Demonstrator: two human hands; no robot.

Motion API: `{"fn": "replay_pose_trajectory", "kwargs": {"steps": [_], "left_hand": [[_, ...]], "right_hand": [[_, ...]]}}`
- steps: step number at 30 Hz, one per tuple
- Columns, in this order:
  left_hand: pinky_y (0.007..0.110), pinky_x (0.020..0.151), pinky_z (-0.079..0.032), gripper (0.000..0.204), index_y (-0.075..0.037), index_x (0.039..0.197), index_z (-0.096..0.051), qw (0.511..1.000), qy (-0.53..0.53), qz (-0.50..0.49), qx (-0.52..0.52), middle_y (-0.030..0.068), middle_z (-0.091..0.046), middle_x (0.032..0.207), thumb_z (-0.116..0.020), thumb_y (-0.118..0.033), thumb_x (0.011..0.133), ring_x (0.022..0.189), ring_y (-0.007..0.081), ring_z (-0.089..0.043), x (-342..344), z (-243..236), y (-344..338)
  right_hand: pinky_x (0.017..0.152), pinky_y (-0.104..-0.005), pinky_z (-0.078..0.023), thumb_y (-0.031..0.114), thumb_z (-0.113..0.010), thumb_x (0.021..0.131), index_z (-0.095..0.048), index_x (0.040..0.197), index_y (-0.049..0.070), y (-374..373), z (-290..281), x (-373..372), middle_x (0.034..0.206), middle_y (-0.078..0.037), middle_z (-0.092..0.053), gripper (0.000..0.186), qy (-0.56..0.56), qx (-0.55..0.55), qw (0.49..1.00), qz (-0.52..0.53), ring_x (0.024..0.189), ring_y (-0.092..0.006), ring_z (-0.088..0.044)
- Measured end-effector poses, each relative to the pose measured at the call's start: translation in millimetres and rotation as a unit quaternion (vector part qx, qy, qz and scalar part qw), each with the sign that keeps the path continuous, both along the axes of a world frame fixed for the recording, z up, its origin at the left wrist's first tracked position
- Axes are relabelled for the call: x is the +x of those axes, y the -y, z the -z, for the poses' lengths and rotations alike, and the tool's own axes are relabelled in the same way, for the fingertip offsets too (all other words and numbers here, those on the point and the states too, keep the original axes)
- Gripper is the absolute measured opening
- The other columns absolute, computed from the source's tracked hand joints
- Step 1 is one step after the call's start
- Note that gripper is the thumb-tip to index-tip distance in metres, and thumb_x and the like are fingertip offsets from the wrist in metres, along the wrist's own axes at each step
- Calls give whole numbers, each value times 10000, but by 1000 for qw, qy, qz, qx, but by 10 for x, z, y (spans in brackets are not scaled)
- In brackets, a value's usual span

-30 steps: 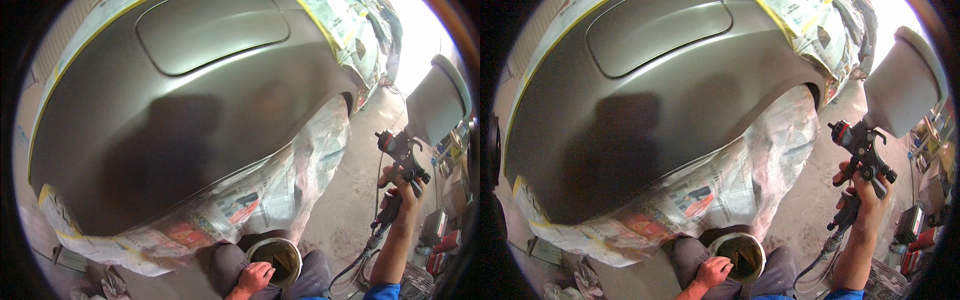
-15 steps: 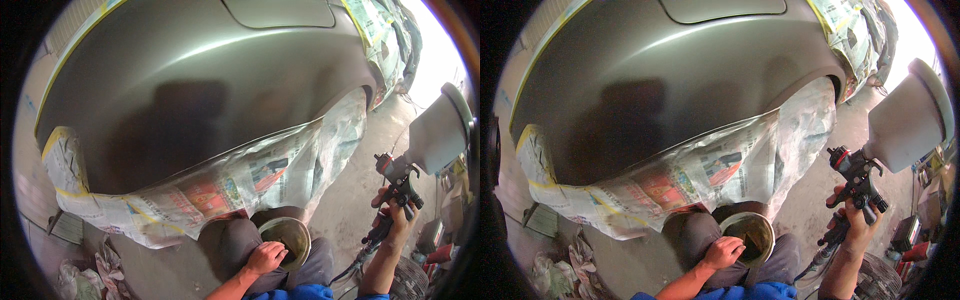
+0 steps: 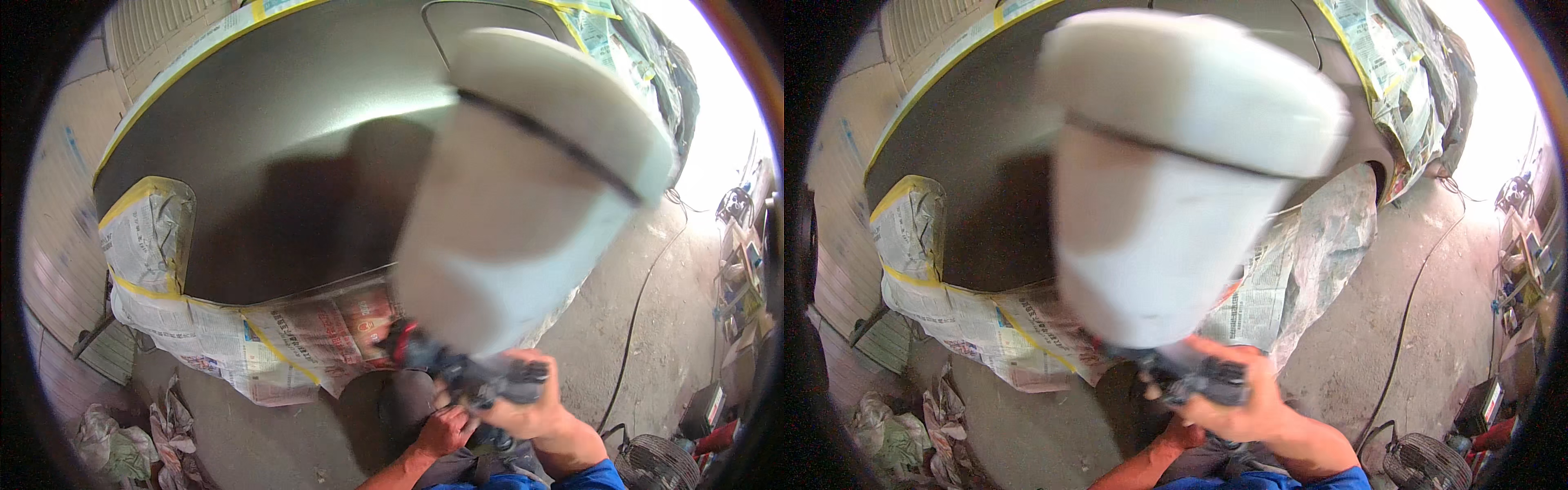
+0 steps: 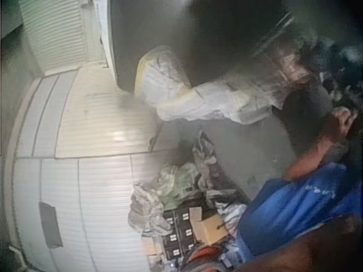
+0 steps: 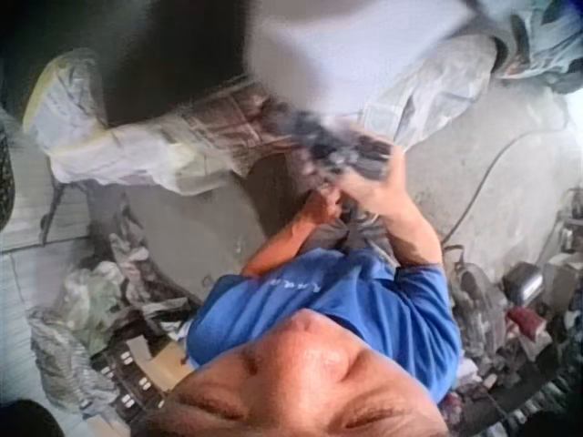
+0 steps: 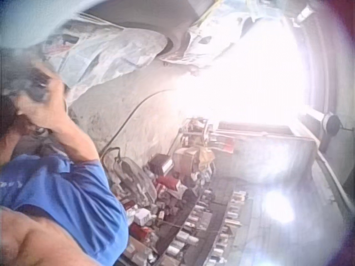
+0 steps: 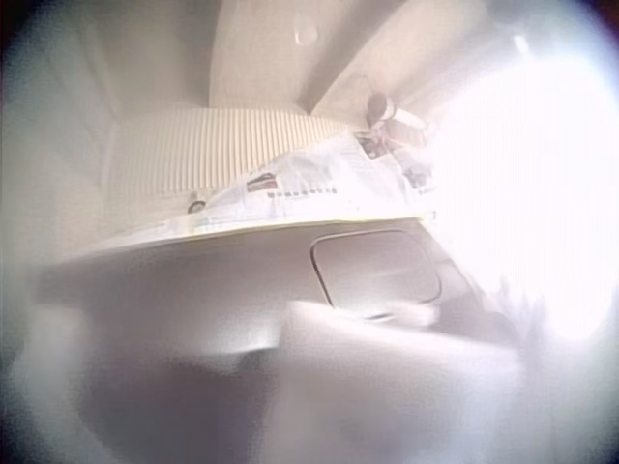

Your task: The person uses a spray gun to apply a coat of paint to a car part, likely a bumper, that is masked with newspaper and tape. They move the spray gun in smooth, overlapping passes to cover the surface evenly. The person briefly pauses to check the surface and reloads the spray gun with paint from a can before continuing.

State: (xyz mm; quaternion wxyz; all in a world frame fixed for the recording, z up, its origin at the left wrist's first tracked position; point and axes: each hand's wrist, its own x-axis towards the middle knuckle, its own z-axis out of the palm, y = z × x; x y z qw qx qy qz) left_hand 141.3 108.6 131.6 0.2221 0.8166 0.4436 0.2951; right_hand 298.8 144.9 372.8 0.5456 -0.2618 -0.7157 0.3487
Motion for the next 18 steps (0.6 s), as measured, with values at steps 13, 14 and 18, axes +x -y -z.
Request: {"fn": "replay_pose_trajectory", "kwargs": {"steps": [13,14,18], "left_hand": [[414,772,-556,158,-36,907,-681,992,114,42,32,120,-707,931,-722,-188,891,872,324,-692,14,-139,-42],[419,757,-550,156,-40,898,-668,990,131,34,37,121,-693,908,-712,-190,898,851,332,-683,19,-150,-34],[432,729,-547,164,-40,894,-651,989,139,16,41,127,-679,881,-702,-196,905,826,347,-676,-11,-192,21]], "right_hand": [[433,-226,-501,180,-673,910,-677,1065,-41,112,-380,590,886,-136,-724,270,-120,-140,933,308,654,-153,-684],[435,-228,-509,154,-667,910,-678,1053,-52,125,-393,446,890,-149,-726,252,-119,-160,950,241,680,-162,-694],[648,-294,-564,175,-727,879,-585,1233,-40,100,-416,-34,967,-155,-727,437,175,151,964,134,795,-197,-722]]}}
